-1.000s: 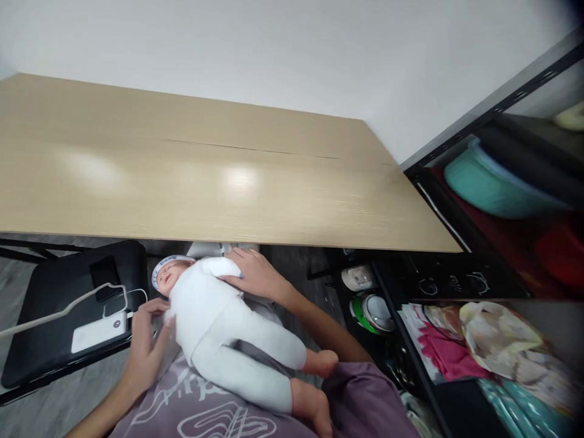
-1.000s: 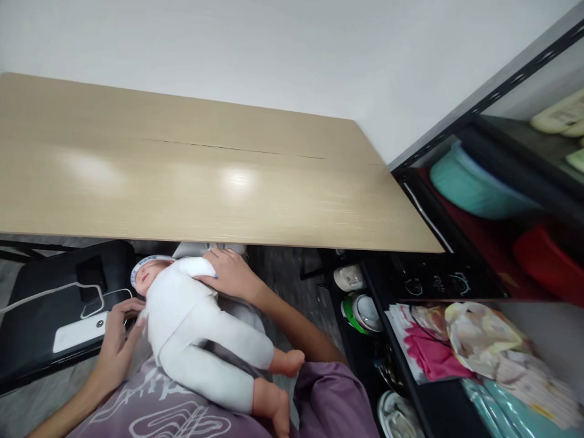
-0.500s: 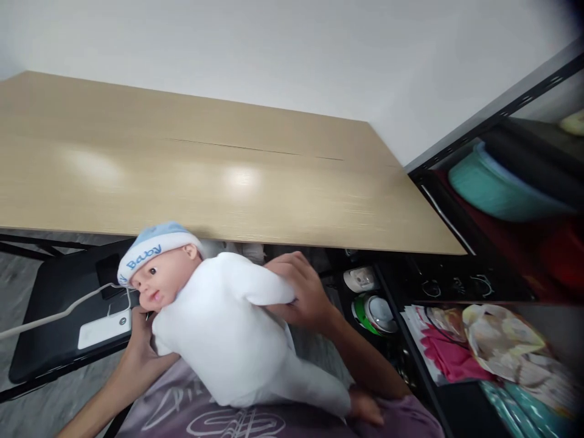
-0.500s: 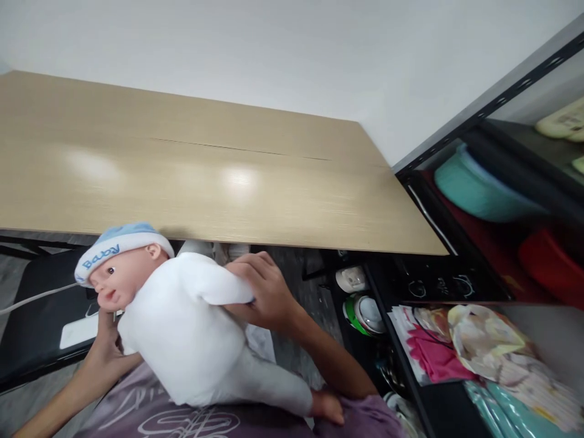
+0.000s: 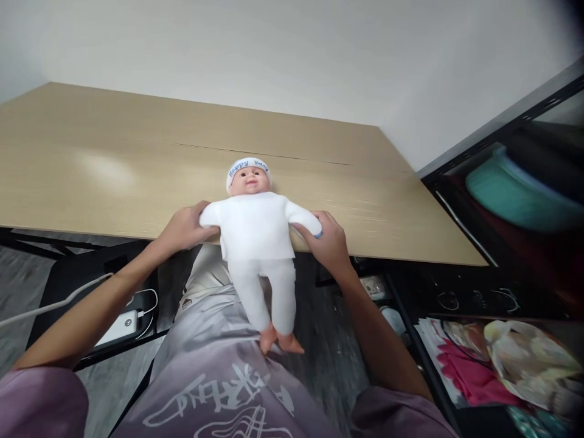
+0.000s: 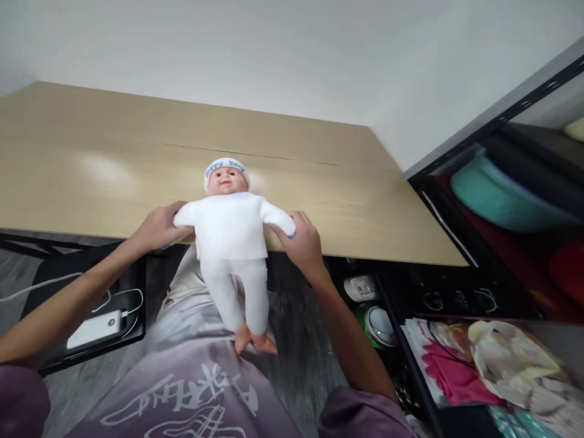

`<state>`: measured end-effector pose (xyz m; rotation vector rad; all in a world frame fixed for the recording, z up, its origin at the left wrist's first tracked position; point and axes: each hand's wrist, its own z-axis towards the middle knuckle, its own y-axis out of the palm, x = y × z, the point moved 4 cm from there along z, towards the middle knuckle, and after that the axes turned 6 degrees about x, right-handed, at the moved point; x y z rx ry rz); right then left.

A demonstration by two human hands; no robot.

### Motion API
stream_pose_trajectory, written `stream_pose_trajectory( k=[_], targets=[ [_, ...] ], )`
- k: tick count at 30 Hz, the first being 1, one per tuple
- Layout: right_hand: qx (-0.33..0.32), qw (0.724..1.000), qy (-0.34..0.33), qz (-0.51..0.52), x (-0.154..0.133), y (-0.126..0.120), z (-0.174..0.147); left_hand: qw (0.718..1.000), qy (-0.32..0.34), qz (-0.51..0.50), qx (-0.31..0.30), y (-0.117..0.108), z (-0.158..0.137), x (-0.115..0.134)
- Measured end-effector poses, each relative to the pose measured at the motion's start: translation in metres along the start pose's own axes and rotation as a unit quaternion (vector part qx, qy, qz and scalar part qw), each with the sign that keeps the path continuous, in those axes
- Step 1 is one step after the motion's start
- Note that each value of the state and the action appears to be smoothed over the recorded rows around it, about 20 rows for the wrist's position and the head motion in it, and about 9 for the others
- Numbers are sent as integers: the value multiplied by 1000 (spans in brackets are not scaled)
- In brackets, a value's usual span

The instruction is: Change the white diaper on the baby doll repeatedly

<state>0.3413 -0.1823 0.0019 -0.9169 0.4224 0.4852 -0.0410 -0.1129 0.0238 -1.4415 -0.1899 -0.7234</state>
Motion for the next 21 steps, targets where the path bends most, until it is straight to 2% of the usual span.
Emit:
stream_pose_trajectory(
  k=[4, 10, 15, 21],
  targets=[
    [5, 1000, 4, -27, 23, 27, 29, 997, 20, 74, 31, -1, 45, -11],
    [-23, 998, -34, -45, 42, 55, 77, 983, 42, 175, 36, -6, 103, -33],
    [-38, 996, -45, -60, 57, 74, 115, 979, 63, 188, 47, -4, 141, -53],
    [-13, 995, -65, -74, 80, 106, 160, 980, 39, 187, 52, 2, 194, -65]
  ],
)
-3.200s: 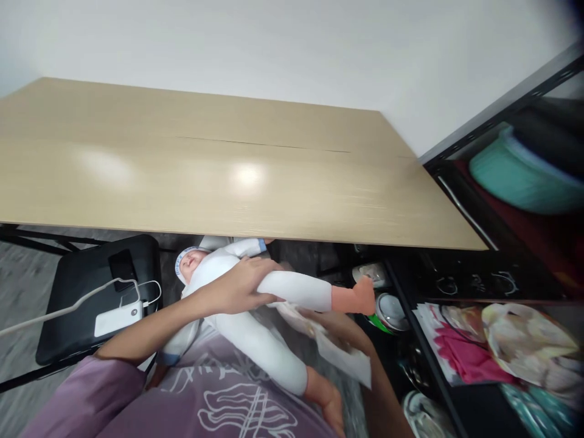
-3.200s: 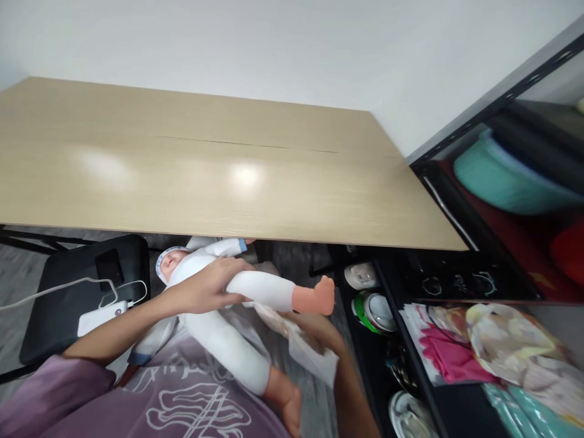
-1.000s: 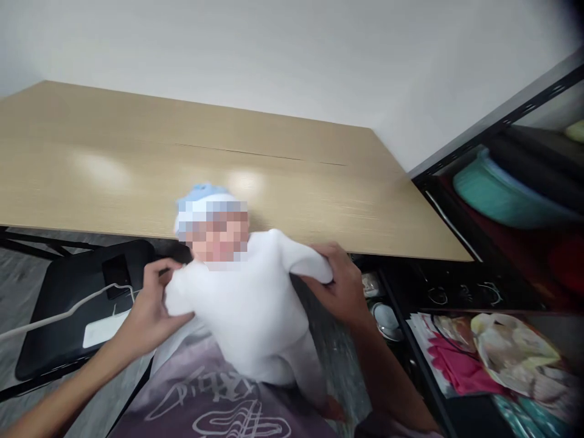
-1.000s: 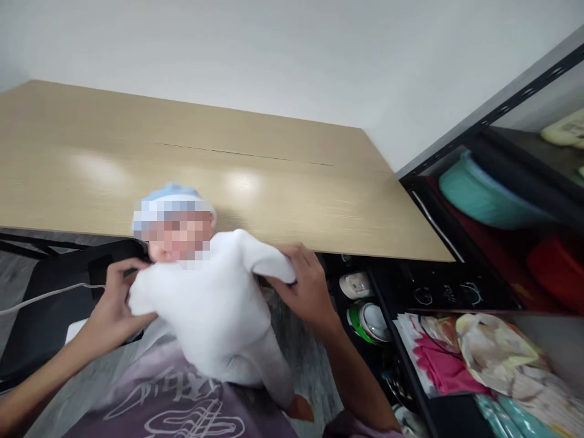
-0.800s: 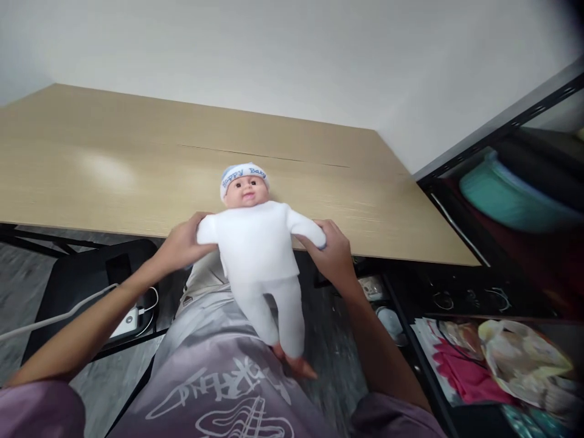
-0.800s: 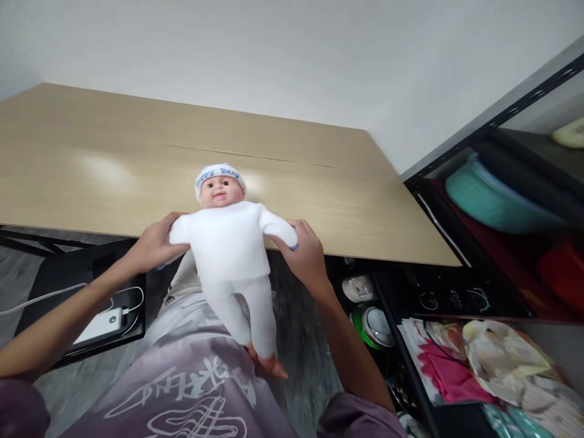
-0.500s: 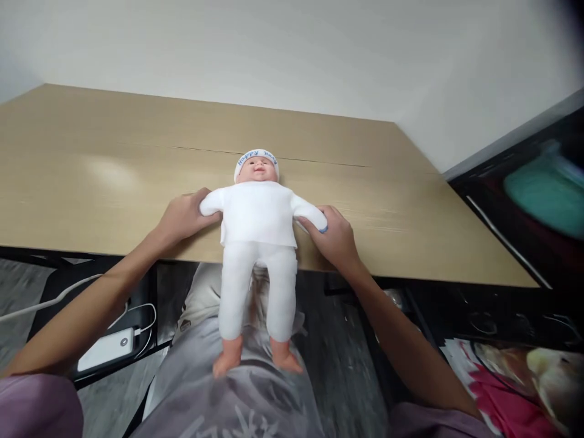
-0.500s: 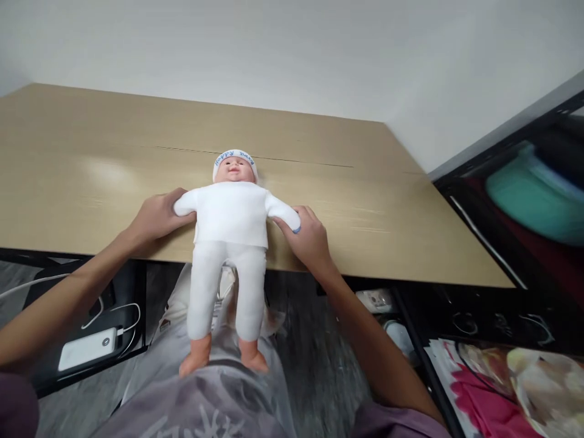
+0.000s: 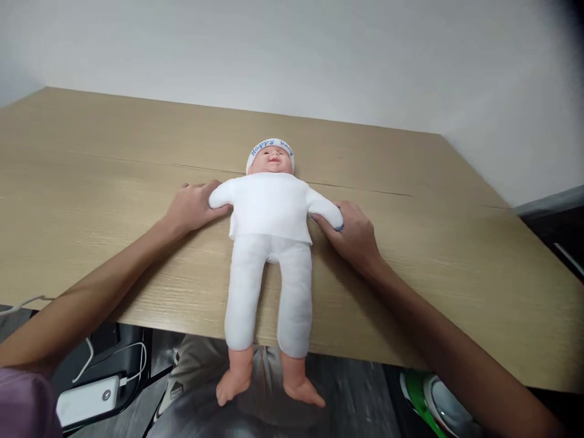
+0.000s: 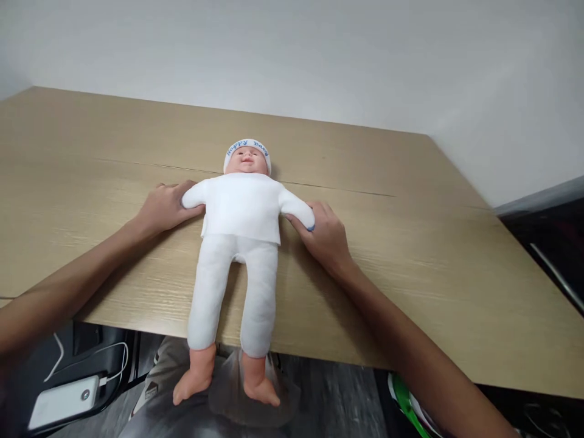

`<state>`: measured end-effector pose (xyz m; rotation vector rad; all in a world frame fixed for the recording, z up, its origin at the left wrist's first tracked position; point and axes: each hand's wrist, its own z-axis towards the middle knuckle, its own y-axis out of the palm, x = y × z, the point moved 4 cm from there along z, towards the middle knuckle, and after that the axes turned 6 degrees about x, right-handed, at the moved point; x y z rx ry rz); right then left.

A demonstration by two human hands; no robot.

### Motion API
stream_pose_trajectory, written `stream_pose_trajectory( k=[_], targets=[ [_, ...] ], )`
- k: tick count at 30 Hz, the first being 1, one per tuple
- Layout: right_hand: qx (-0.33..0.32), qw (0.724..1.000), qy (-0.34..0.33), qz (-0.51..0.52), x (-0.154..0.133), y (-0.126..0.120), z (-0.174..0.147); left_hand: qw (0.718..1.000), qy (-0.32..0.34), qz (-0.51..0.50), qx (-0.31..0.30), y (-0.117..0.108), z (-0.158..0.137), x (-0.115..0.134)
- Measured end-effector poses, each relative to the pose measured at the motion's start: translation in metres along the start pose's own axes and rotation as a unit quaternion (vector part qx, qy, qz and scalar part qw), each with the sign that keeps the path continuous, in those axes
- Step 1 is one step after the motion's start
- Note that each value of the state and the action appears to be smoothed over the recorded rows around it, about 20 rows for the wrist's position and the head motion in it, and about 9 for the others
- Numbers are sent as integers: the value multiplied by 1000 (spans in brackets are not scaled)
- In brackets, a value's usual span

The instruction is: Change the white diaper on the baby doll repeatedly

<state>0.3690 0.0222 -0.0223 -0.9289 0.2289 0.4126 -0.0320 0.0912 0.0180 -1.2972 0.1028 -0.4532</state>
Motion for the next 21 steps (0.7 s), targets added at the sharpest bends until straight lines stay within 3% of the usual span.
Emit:
stream_pose_trajectory(
  k=[7, 10, 15, 21],
  targets=[
    [20, 1000, -14, -10, 35, 42, 56, 999, 24, -2, 49, 28, 77, -10],
    [13, 999, -25, -22, 48, 50, 75, 996, 36, 1, 78, 38, 94, -14],
    [-30, 999, -40, -7, 57, 42, 73, 994, 53, -68, 68, 35, 80, -35],
    [-37, 999, 10, 11, 60, 35, 62, 993, -2, -113, 34, 17, 53, -64]
  ],
)
